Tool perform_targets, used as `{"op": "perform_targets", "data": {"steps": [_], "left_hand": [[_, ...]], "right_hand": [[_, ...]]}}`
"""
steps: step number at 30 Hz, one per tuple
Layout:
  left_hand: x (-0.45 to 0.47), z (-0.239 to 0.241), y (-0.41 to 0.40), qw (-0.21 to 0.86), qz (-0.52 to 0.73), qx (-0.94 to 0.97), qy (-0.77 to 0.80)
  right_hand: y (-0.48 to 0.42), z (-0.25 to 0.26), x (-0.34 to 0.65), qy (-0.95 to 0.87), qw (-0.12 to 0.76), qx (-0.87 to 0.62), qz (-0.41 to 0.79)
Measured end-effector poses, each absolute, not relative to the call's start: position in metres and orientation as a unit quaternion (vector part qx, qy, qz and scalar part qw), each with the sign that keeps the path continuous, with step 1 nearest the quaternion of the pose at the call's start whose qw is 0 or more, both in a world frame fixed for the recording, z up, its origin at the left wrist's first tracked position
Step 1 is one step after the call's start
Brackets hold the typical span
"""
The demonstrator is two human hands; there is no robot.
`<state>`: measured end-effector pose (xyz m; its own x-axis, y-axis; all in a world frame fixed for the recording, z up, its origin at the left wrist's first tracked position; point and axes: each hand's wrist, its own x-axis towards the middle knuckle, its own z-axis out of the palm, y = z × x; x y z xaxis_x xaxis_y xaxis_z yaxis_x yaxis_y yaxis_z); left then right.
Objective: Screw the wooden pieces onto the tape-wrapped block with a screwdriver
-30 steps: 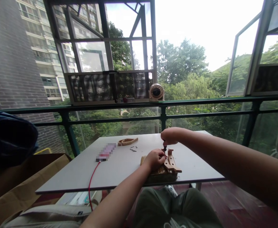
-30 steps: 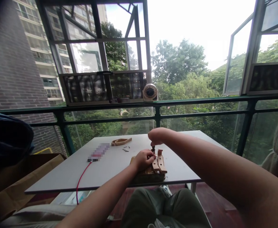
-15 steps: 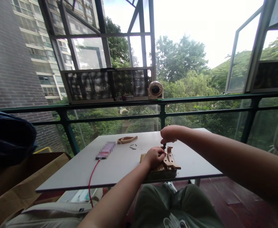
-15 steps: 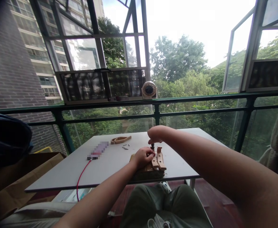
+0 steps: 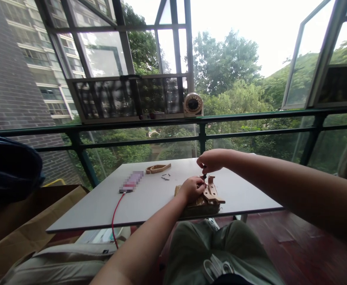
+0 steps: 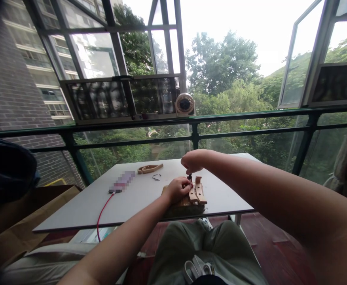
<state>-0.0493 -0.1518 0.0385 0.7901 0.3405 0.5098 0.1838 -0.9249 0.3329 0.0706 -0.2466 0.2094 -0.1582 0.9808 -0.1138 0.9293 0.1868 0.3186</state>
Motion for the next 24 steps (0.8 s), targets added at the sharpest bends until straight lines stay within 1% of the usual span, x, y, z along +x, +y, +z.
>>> {"op": "perform_targets", "data": {"steps": [3, 9, 13, 18, 24], "left_hand": [[-0.049, 0.038, -0.152, 0.144, 0.294, 0.934, 0.145], [-0.05, 0.041, -0.154, 0.15, 0.293, 0.933, 0.147], [-0.05, 0.041, -0.153, 0.147, 0.289, 0.934, 0.149], [-0.048, 0.039, -0.154, 0.148, 0.285, 0.935, 0.149], [-0.047, 0.041, -0.154, 0.147, 0.283, 0.936, 0.148]], "right_hand": [[-0.249, 0.213, 0.07, 0.758, 0.144, 0.629, 0.094], [-0.254, 0.22, 0.062, 0.742, 0.182, 0.638, 0.094], [-0.251, 0.218, 0.065, 0.746, 0.176, 0.636, 0.09], [-0.245, 0.217, 0.068, 0.744, 0.171, 0.642, 0.078], [-0.249, 0.226, 0.054, 0.701, 0.193, 0.686, 0.033]]}}
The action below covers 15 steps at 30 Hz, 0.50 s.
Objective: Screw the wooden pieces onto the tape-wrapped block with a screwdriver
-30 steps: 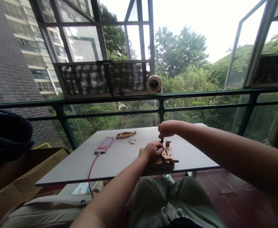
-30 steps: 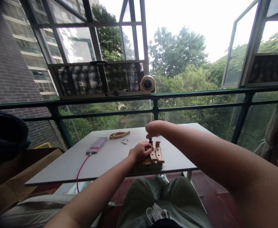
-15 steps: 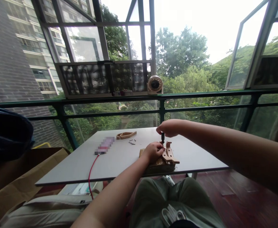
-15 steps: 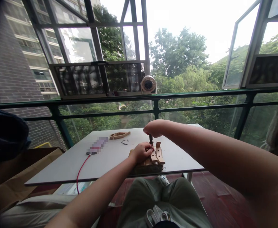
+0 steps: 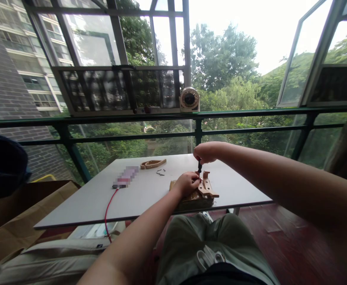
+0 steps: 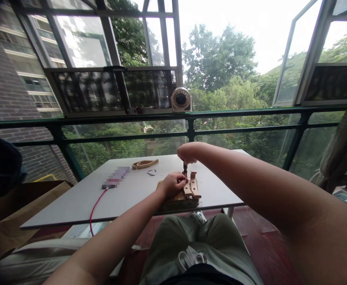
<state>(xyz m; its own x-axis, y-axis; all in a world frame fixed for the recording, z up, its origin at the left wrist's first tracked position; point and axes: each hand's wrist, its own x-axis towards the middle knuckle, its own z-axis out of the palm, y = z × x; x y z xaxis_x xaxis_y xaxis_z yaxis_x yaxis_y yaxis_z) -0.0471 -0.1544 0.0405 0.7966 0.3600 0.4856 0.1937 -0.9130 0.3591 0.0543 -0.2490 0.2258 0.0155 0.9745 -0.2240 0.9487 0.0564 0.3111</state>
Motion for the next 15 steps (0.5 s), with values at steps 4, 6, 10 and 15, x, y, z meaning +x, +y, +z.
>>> {"op": "perform_targets", "data": {"steps": [4, 6, 10, 15], "left_hand": [[-0.046, 0.038, -0.151, 0.143, 0.284, 0.939, 0.131], [-0.046, 0.037, -0.149, 0.145, 0.284, 0.939, 0.127], [-0.045, 0.035, -0.148, 0.138, 0.284, 0.94, 0.127], [-0.046, 0.037, -0.148, 0.13, 0.285, 0.942, 0.122]], "right_hand": [[-0.252, 0.231, 0.047, 0.686, 0.212, 0.696, 0.009], [-0.251, 0.231, 0.048, 0.685, 0.216, 0.696, 0.001], [-0.24, 0.226, 0.059, 0.695, 0.215, 0.686, -0.004], [-0.225, 0.218, 0.071, 0.704, 0.205, 0.679, -0.015]]}}
